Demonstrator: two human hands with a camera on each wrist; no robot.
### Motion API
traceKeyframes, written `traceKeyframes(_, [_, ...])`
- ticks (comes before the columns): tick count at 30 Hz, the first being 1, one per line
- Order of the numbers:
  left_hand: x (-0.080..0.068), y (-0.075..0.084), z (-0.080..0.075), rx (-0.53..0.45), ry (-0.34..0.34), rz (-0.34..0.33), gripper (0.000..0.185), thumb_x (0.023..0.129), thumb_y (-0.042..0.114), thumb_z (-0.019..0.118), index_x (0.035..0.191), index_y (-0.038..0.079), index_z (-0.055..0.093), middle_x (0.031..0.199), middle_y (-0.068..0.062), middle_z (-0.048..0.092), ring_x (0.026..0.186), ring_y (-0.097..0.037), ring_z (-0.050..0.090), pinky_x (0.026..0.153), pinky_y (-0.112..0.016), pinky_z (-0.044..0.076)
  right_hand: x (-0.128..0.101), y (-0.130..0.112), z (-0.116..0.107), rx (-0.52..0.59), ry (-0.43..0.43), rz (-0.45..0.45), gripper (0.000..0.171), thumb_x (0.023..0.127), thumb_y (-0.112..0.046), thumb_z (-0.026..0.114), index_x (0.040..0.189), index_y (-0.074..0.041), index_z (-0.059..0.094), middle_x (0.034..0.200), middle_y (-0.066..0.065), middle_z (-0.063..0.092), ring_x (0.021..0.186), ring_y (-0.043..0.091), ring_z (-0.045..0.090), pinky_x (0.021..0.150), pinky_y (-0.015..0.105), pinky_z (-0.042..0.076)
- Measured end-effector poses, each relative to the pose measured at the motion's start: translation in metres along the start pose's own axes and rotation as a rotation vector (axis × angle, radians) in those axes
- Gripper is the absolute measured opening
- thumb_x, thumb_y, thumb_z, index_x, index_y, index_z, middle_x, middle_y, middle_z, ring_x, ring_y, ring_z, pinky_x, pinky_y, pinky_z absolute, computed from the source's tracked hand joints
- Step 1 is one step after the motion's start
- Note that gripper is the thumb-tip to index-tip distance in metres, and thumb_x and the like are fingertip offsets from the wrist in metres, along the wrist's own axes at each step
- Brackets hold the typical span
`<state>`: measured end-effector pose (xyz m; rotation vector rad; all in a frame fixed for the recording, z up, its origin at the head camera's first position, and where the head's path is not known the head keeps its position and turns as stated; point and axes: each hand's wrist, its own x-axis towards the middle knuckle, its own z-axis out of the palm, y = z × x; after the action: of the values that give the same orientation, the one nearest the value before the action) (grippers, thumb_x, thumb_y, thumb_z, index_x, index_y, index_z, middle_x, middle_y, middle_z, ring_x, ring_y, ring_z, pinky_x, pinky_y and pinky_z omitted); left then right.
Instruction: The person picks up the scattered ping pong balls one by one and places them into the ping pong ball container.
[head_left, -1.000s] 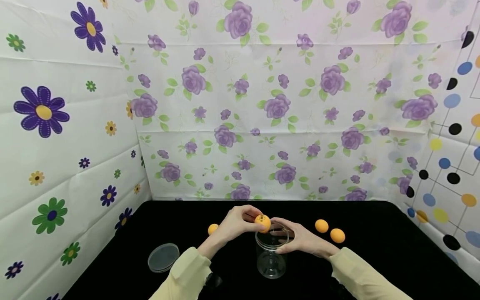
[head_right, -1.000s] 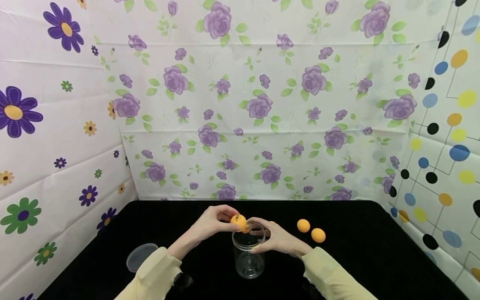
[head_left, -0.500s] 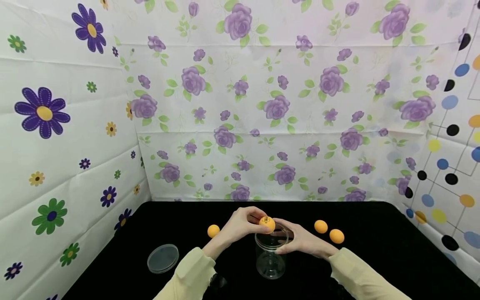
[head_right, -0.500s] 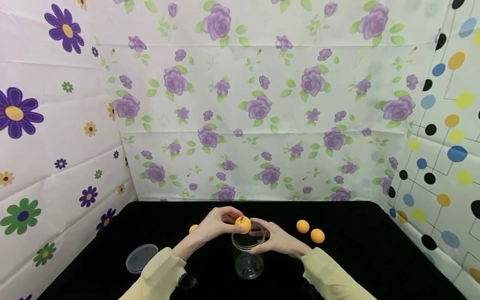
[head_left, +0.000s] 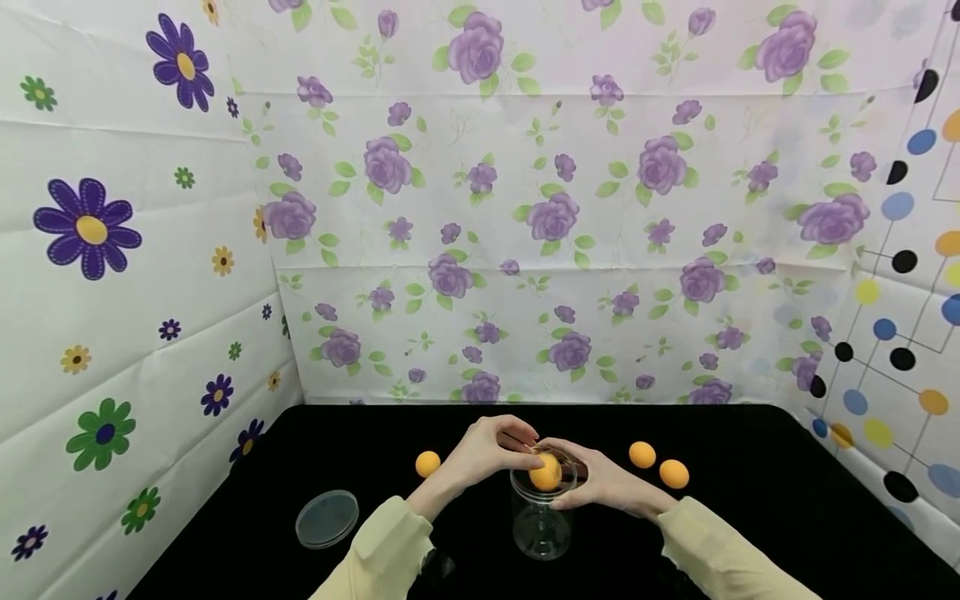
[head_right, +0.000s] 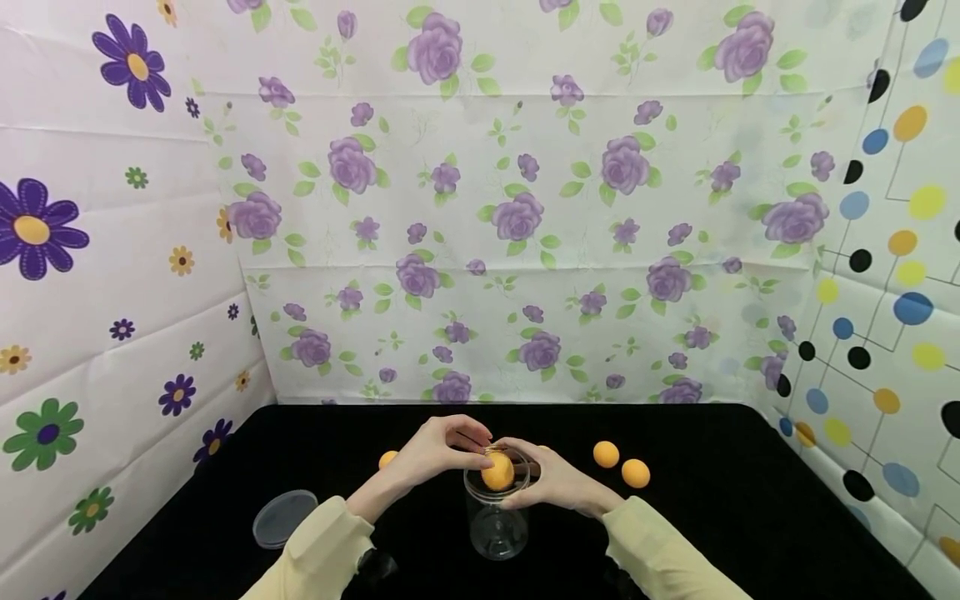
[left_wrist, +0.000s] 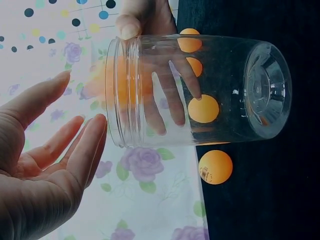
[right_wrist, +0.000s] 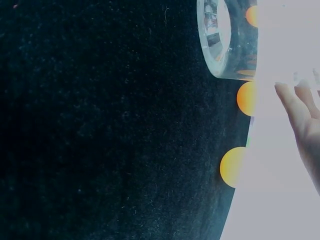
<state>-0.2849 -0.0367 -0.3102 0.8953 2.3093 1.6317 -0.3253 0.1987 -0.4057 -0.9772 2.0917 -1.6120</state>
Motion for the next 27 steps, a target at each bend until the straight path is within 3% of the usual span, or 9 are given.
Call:
traceKeyframes(5, [0.000, 0.000, 0.000, 0.004, 0.004, 0.014, 0.027, 0.079, 0.010, 0.071, 0.103, -0.001, 0.062, 0.099, -0.021, 0.060, 0.082, -0.020, 0.060, 0.072, -0.031, 0.048, 0.001, 0.001, 0.000, 0.010, -0.026, -0.055, 0.062, 0.084, -0.011, 0.064, 0.138, -0.015, 0.035, 0.137, 0.009, 0.034, 0.121, 0.033, 0.036, 0.091, 0.041, 0.038])
traceKeyframes(12, [-0.001, -0.001, 0.000, 0.008, 0.009, 0.025, 0.026, 0.079, 0.008, 0.070, 0.103, -0.001, 0.062, 0.098, -0.021, 0.060, 0.081, -0.021, 0.060, 0.071, -0.030, 0.048, 0.001, 0.000, 0.000, 0.011, -0.026, -0.029, 0.065, 0.084, -0.009, 0.063, 0.140, -0.015, 0.031, 0.137, 0.010, 0.034, 0.121, 0.028, 0.036, 0.092, 0.044, 0.036])
traceKeyframes(19, [-0.003, 0.000, -0.004, 0.007, 0.014, 0.014, 0.028, 0.080, 0.010, 0.070, 0.104, -0.001, 0.062, 0.099, -0.021, 0.060, 0.083, -0.023, 0.060, 0.071, -0.030, 0.048, 0.001, -0.001, 0.002, 0.039, -0.026, -0.036, 0.066, 0.084, -0.009, 0.064, 0.140, -0.014, 0.030, 0.138, 0.009, 0.033, 0.122, 0.033, 0.033, 0.092, 0.044, 0.037])
traceKeyframes(27, [0.007, -0.028, -0.013, -0.063, 0.061, 0.016, 0.031, 0.080, 0.010, 0.070, 0.108, 0.000, 0.061, 0.098, -0.010, 0.062, 0.089, -0.028, 0.058, 0.073, -0.033, 0.048, 0.001, 0.000, 0.001, 0.069, -0.045, -0.046, 0.066, 0.086, -0.007, 0.062, 0.142, -0.008, 0.026, 0.137, 0.021, 0.031, 0.122, 0.034, 0.034, 0.092, 0.045, 0.036])
